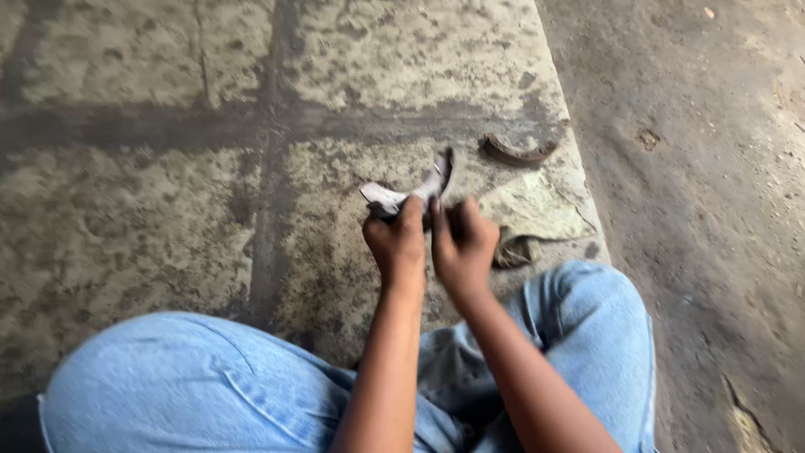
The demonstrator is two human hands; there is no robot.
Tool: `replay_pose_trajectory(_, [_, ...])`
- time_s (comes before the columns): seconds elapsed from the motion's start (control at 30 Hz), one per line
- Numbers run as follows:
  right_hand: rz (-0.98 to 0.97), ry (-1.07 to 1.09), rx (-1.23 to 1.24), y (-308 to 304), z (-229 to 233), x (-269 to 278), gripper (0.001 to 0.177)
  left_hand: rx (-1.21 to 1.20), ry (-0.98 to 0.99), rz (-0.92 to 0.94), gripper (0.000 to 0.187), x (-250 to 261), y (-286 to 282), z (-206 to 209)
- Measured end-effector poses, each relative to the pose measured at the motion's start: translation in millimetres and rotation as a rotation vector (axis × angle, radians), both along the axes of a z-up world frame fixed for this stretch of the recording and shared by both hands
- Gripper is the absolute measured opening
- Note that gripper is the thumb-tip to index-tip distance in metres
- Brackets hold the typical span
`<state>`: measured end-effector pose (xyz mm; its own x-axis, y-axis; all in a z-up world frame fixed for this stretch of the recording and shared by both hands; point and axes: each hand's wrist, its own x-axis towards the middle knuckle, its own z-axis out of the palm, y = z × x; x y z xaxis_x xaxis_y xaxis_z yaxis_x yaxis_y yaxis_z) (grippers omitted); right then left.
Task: The person sits on the floor and scrubs a curved metal part with a small abrasive tool. They repeatedly wipe the part with a cloth to remove residue and inspect the surface. The person handles the part with both hands, turning it to clean different sides.
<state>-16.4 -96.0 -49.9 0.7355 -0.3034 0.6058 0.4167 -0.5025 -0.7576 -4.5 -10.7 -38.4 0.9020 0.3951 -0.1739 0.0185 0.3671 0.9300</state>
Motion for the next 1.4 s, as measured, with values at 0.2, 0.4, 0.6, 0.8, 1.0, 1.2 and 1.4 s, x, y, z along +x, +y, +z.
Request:
replay_pose_trajectory(0.2, [-0.017, 0.094, 0.105, -3, -5, 17, 0.033, 0.076, -0.079, 0.085, 0.015, 11, -1, -12])
replay_pose_trajectory(0.4, [0.014, 0.105, 0.139, 0, -11, 29, 0.035, 0.221, -0.131, 0.079, 0.012, 14, 7, -28])
replay_pose_trajectory(0.6, [0.012, 0.17, 0.192, 5, -22, 29, 0.03, 0.212, -0.015, -0.016, 0.021, 15, 12, -24])
replay_pose_trajectory(0.8, [0.113, 0.076, 0.209, 8, -41, 16, 0.03, 0.368, -0.026, 0.079, 0.025, 28, 11, -36])
replay_pose_trajectory(1.0, [0.028, 0.205, 0.275, 0, -44, 23, 0.03, 0.423, -0.012, 0.028, 0.027, 23, 8, -53])
replay_pose_trajectory(1.2, [0.071, 0.163, 0.361, 7, -47, 33, 0.027, 0.503, -0.01, -0.038, 0.016, 24, 18, -27])
replay_pose_trajectory(1.4, [0.086, 0.168, 0.423, 7, -69, 15, 0.03, 0.407, -0.056, -0.054, 0.021, 16, 15, -20])
